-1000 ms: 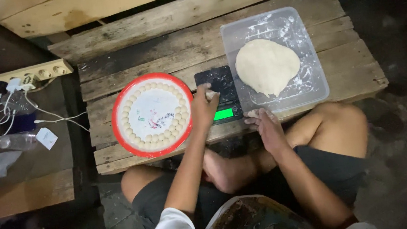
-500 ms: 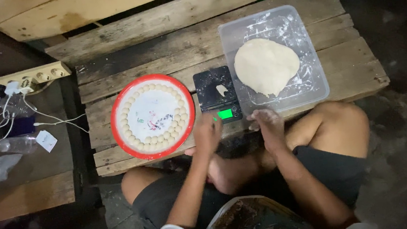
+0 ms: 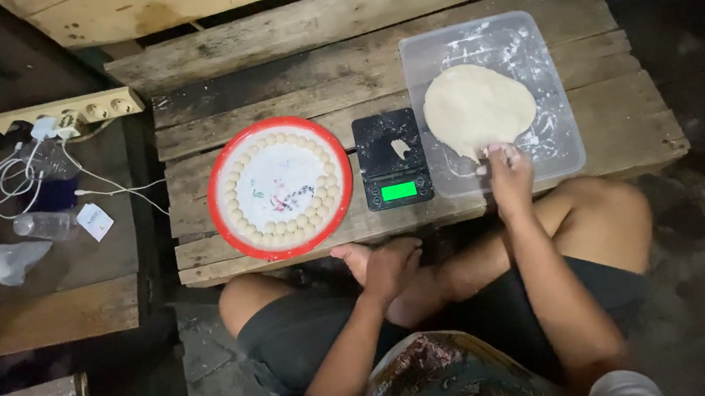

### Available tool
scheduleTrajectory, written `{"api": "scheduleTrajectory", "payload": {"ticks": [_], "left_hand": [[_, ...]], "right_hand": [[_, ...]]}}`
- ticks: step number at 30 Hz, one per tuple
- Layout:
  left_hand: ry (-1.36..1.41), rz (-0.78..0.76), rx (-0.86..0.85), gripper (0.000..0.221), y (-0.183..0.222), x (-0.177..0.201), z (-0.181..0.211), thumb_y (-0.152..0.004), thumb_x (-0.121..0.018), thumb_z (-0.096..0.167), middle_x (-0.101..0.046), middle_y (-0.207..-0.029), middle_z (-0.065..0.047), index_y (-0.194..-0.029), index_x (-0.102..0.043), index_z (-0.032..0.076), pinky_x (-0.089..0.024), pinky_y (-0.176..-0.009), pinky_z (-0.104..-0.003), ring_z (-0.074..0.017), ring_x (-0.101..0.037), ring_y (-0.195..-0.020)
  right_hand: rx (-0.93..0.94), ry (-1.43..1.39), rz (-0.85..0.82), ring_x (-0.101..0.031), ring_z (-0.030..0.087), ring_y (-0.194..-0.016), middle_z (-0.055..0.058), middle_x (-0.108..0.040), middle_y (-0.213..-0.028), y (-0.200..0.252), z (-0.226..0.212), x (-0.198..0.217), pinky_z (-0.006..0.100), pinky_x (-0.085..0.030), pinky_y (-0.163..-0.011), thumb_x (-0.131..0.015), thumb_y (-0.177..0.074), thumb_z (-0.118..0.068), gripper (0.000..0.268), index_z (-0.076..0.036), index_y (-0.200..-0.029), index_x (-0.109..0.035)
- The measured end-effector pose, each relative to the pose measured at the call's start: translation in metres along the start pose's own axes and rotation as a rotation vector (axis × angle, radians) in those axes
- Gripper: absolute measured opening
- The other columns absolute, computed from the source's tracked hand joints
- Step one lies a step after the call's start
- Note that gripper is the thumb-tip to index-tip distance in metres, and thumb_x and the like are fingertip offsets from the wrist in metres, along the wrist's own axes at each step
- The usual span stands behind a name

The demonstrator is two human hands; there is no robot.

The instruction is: Portioning dough into small, equal-sized balls by pinching off pieces and weighing them on a digital scale.

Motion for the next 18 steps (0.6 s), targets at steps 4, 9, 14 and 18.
{"api": "scheduleTrajectory", "payload": {"ticks": [4, 9, 14, 18], "left_hand": [[-0.037, -0.016, 0.051, 0.033, -0.01, -0.001, -0.003, -0.102, -0.058, 0.029, -0.054, -0.057, 0.003, -0.071, -0.06, 0.018, -0.042, -0.055, -0.029, -0.0156, -0.048, -0.051], [-0.023, 0.008, 0.011, 0.032, 0.002, 0.012, 0.011, -0.1, -0.06, 0.028, -0.073, -0.072, -0.016, -0.087, -0.077, 0.005, -0.054, -0.06, -0.042, -0.0352, -0.072, -0.067], [0.282, 0.064, -0.005, 0.027, 0.008, 0.012, 0.003, -0.102, -0.063, 0.027, -0.077, -0.105, -0.016, -0.109, -0.076, 0.004, -0.057, -0.093, -0.044, -0.0338, -0.073, -0.104], [0.867, -0.011, 0.114, 0.051, -0.004, -0.058, -0.053, -0.11, -0.048, 0.042, -0.074, -0.103, -0.024, -0.106, -0.071, -0.004, -0.05, -0.1, -0.052, -0.0367, -0.07, -0.107]], "right_hand": [[0.083, 0.117, -0.066, -0.057, 0.017, -0.067, 0.005, -0.062, -0.075, -0.033, -0.004, 0.005, 0.033, -0.05, -0.065, -0.071, -0.1, -0.019, 0.009, -0.012, -0.094, -0.07], [0.15, 0.129, -0.086, -0.058, 0.018, -0.076, 0.011, -0.064, -0.077, -0.04, -0.01, 0.001, 0.035, -0.051, -0.073, -0.086, -0.085, -0.013, 0.02, -0.009, -0.097, -0.07], [-0.092, 0.193, -0.257, -0.064, 0.02, -0.055, 0.013, -0.069, -0.072, 0.018, -0.032, -0.014, 0.033, -0.056, -0.055, -0.073, -0.1, -0.017, 0.012, -0.005, -0.097, -0.072], [0.199, 0.361, -0.556, -0.067, 0.049, -0.103, 0.026, -0.074, -0.099, 0.11, -0.039, -0.041, 0.057, -0.052, -0.095, -0.081, -0.088, -0.032, 0.034, -0.002, -0.102, -0.078]]}}
Point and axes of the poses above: each hand's wrist, its own y-axis away from the middle knuckle, its own x-axis out of the back of the hand, z = x × y, the point moved 7 cm from there along -y, towards the middle knuckle
